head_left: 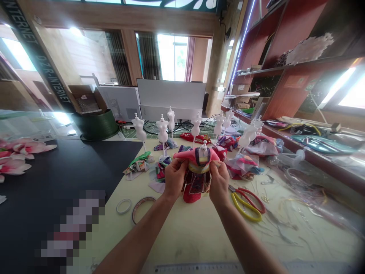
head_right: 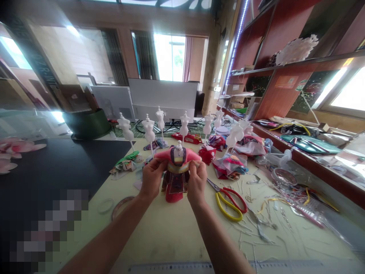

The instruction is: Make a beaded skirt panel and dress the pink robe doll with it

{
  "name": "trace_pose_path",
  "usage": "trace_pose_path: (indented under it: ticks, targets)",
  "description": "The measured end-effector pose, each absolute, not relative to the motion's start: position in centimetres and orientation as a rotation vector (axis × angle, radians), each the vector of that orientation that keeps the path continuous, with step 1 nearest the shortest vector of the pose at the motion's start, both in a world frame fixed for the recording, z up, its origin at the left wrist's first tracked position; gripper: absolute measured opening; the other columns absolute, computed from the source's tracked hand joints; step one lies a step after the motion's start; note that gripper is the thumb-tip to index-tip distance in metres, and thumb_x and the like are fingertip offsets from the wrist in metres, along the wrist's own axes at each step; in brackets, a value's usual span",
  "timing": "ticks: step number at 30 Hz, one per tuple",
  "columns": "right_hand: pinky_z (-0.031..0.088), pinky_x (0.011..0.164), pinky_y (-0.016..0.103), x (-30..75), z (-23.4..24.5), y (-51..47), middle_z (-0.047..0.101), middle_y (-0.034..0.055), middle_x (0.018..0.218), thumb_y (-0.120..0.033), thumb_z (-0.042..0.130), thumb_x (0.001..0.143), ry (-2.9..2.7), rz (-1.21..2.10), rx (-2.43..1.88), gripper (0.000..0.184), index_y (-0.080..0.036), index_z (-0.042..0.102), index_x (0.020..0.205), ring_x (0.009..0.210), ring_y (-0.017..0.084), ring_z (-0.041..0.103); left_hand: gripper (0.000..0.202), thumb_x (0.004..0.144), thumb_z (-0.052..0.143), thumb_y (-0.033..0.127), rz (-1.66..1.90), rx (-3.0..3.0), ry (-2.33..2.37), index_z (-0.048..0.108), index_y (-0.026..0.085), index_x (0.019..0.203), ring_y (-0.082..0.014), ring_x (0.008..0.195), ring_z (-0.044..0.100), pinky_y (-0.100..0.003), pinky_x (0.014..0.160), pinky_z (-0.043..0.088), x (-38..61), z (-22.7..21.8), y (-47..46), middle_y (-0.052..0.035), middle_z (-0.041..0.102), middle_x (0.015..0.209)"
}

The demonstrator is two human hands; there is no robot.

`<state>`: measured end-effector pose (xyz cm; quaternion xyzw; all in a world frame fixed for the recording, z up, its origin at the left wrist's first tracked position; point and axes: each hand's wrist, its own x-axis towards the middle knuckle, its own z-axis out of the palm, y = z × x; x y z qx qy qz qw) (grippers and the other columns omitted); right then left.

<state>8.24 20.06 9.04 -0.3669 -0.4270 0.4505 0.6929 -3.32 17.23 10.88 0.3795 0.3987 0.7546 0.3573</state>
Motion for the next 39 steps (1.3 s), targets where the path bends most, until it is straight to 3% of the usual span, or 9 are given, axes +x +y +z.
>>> trace_pose_path:
  ticks: [8,17,24,39]
  targets:
    - [0.041,0.056,0.026,7.5,9.6,19.8,0.053,-0.0052,0.066,-0.040,0.063,0.075,-0.960,1.070,-0.758,0.022,-0.022,0.050,0.074,0.058,0.011,0.046,0.022,0.065,0.075,0.035,1.822,1.016,1.017,0.071,0.015,0.073,-0.0118,0.059,0.056,-0.024,0.058,0.047,-3.9,11.4,17.2,0.0002,0.067,0.066]
    - [0.042,0.059,0.025,7.4,9.7,19.7,0.059,-0.0046,0.071,-0.032,0.063,0.075,-1.005,1.095,-0.697,0.012,-0.022,0.056,0.078,0.062,0.012,0.050,0.029,0.058,0.081,0.038,1.606,1.140,0.972,0.073,0.014,0.073,-0.0154,0.062,0.058,-0.027,0.061,0.048,-5.1,12.2,17.5,-0.0013,0.065,0.062]
    - [0.044,0.061,0.026,7.6,10.0,19.5,0.064,-0.0028,0.075,-0.034,0.065,0.075,-1.054,1.144,-0.668,0.016,-0.021,0.060,0.084,0.065,0.013,0.054,0.032,0.061,0.080,0.038,1.446,1.248,0.956,0.073,0.014,0.081,-0.0151,0.068,0.059,-0.027,0.068,0.048,-6.2,12.8,17.8,-0.0019,0.067,0.070]
    - [0.045,0.057,0.027,8.6,10.2,19.9,0.067,-0.0023,0.069,-0.033,0.073,0.067,-1.089,1.260,-0.626,0.018,-0.020,0.065,0.077,0.062,0.014,0.057,0.034,0.062,0.078,0.042,1.332,1.344,1.015,0.072,0.013,0.079,-0.0143,0.067,0.058,-0.024,0.065,0.046,-6.4,13.0,18.2,-0.0011,0.067,0.070]
